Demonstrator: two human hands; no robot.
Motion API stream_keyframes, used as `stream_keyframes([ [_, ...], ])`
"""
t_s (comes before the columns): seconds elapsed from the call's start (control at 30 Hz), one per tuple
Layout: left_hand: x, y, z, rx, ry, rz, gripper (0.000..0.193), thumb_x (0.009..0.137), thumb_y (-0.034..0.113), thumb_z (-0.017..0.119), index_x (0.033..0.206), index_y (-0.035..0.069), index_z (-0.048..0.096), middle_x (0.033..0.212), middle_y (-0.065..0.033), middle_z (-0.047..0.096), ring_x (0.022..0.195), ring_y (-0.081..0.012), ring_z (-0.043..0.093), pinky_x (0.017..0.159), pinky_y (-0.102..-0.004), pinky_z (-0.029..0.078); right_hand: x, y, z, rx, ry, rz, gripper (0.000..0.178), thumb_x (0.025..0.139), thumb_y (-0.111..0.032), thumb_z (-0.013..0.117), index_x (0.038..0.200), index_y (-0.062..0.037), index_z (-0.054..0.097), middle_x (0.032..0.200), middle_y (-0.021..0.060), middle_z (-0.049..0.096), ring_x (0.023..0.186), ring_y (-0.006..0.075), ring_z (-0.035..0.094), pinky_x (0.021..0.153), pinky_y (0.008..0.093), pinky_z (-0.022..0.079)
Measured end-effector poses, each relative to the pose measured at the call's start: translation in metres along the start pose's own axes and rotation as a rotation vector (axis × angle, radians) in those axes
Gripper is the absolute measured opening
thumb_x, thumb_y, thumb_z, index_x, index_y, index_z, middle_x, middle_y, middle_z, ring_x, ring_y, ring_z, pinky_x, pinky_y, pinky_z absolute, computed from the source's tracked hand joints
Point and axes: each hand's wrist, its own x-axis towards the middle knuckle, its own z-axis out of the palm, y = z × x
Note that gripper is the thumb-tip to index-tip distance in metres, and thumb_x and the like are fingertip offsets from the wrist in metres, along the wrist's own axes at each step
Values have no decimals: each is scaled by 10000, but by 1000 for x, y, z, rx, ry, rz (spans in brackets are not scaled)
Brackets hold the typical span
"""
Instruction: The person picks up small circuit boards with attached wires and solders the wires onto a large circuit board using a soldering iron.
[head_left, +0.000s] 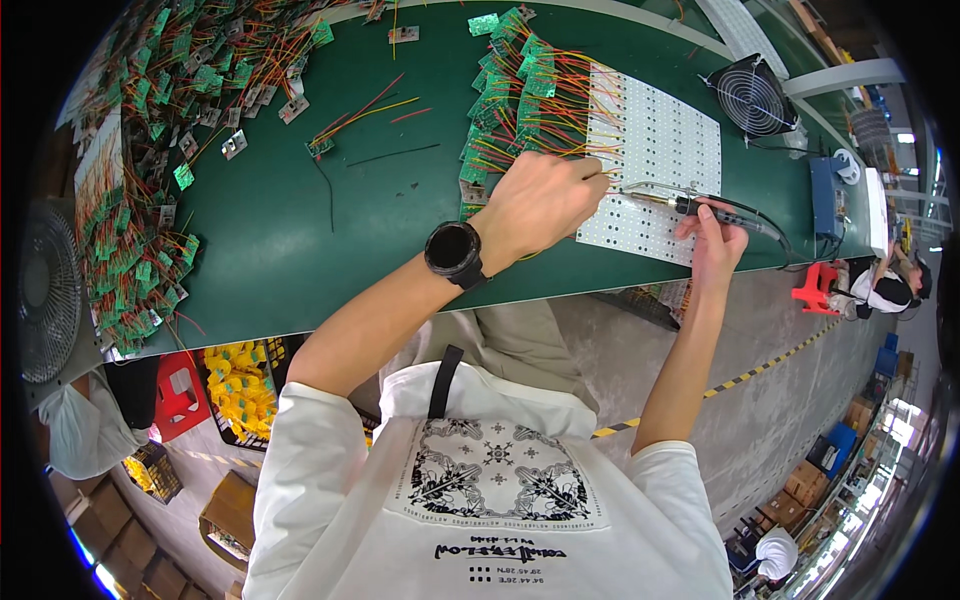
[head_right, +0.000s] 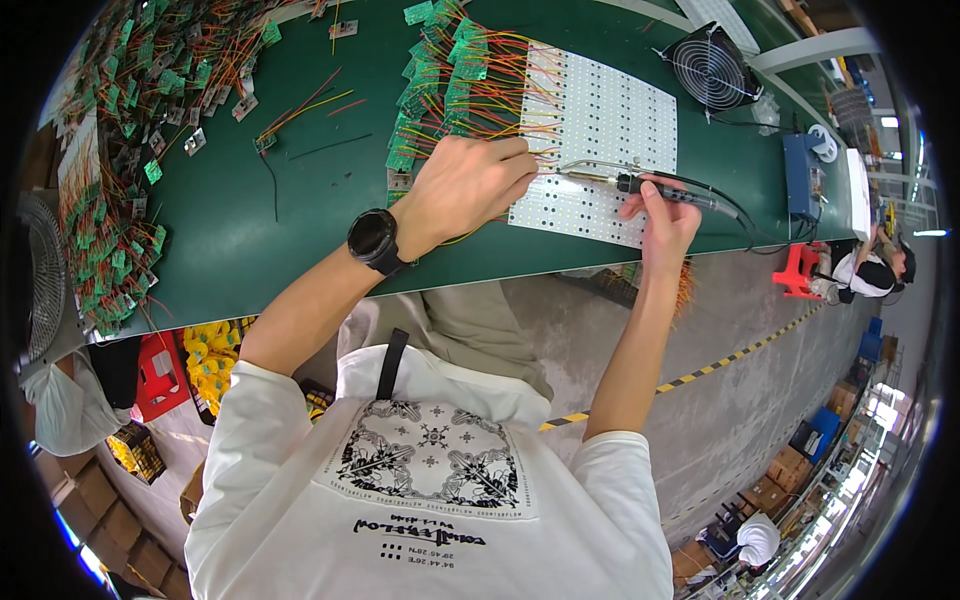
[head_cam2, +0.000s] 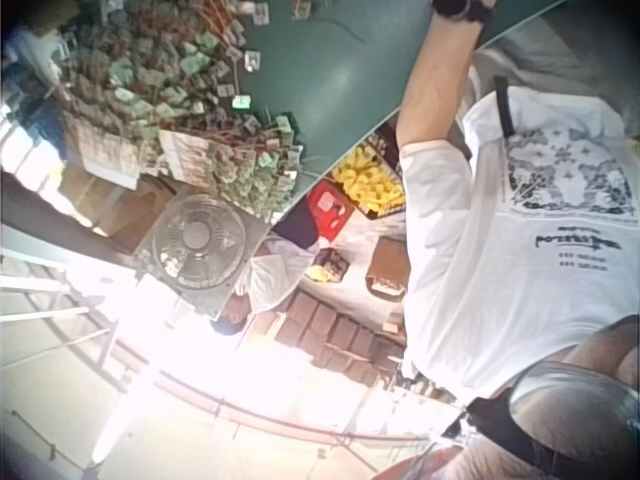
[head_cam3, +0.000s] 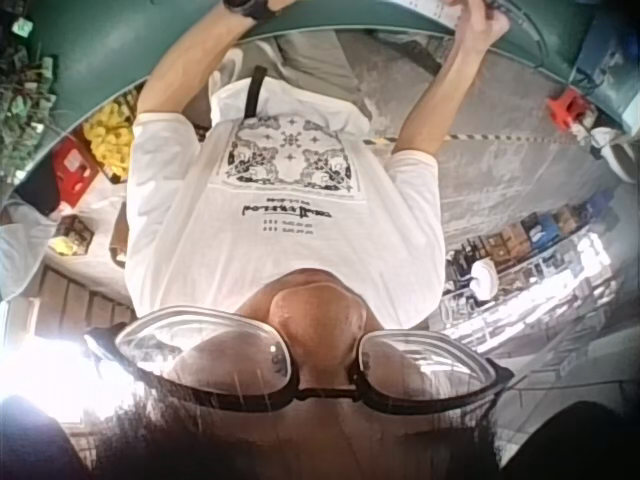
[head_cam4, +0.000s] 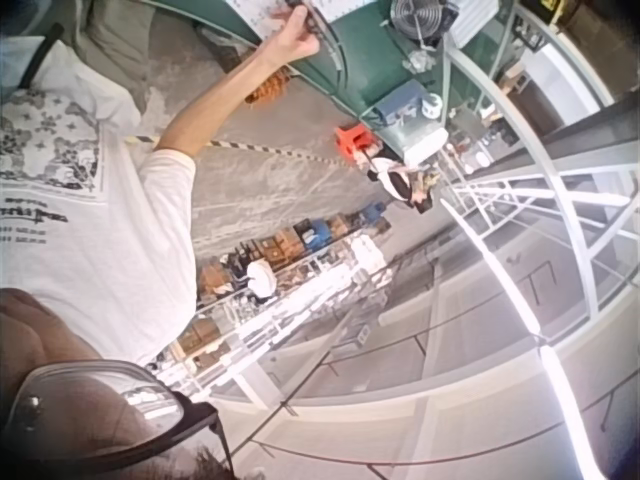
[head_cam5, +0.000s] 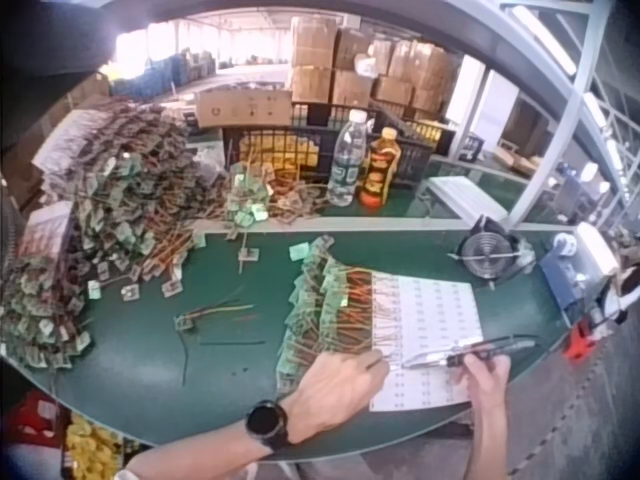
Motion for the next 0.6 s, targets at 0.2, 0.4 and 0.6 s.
stream_keyframes([
  [0.2, 0, 1, -2, 3, -12, -3, 112, 837, 158, 627, 849, 48, 643, 801, -64, 602, 646, -275, 611, 535, -377, 469, 0, 2, 0, -2, 6, 5, 198, 866, -65, 642, 1010, 68, 614, 678, 129, 640, 542, 190, 603, 521, 292, 483],
  [0.4, 1, -2, -2, 13, -10, 2, 116, 833, 160, 633, 862, 50, 653, 804, -62, 608, 645, -272, 614, 538, -378, 471, 2, -1, 3, 51, 24, -13, 198, 867, -69, 643, 1000, 75, 612, 662, 136, 632, 524, 197, 589, 520, 296, 478],
  [0.6, 2, 8, -17, 23, 18, -37, 138, 836, 178, 646, 893, 53, 669, 805, -66, 617, 681, -267, 626, 575, -374, 486, 6, 0, 6, 152, 93, 4, 191, 871, -65, 642, 994, 80, 612, 663, 131, 628, 517, 197, 580, 498, 295, 455],
])
